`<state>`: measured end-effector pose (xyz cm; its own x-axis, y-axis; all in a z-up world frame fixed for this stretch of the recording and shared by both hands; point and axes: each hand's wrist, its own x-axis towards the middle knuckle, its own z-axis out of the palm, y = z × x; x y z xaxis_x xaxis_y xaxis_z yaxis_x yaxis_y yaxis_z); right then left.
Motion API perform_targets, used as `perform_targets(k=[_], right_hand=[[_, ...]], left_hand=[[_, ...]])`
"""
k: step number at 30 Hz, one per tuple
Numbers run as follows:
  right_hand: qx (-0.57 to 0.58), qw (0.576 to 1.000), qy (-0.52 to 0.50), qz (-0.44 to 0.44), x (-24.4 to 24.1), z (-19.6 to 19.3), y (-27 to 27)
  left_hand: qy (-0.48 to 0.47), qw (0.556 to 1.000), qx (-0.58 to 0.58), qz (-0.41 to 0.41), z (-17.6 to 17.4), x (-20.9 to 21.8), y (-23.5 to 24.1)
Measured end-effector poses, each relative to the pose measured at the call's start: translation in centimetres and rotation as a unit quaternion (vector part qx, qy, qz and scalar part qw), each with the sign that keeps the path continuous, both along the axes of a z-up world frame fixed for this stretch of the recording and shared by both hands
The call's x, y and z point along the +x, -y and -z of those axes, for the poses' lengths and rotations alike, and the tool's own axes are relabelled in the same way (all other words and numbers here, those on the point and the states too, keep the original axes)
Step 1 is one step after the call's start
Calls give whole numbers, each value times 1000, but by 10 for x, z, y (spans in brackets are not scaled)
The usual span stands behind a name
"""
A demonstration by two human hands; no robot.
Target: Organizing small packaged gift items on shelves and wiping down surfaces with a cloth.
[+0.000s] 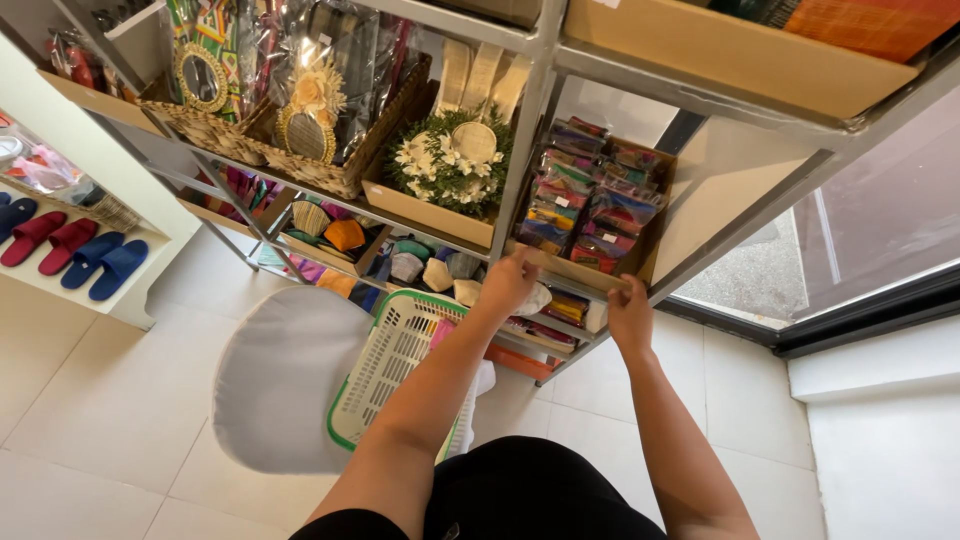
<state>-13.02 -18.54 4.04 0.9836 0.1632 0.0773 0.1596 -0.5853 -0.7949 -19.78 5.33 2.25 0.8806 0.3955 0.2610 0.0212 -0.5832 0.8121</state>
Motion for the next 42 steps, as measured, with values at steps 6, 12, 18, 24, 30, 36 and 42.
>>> perform_targets(k=[6, 12, 18, 24, 30, 36, 42], right_hand=[[23, 999, 15, 17, -33, 0, -27], [22, 999, -11, -41, -91, 19, -65], [330, 899, -285, -46, -142, 55, -71], [459, 808, -368, -30, -228, -54, -89], [387, 867, -311, -37, -251, -10, -67], [400, 871, -285, -27, -290, -20, -52], [412, 866, -283, -23, -351, -25, -23]], left_hand=[[40, 994, -92, 49, 3, -33, -11], [62, 970, -219, 86, 14, -65, -18], [62, 954, -280, 92, -10, -111, -4], [69, 954, -276, 92, 7, -140, 11], [32, 974, -197, 105, -6, -185, 7], [69, 977, -157, 128, -27, -249, 25], [164, 979, -54, 108, -66, -330, 69]])
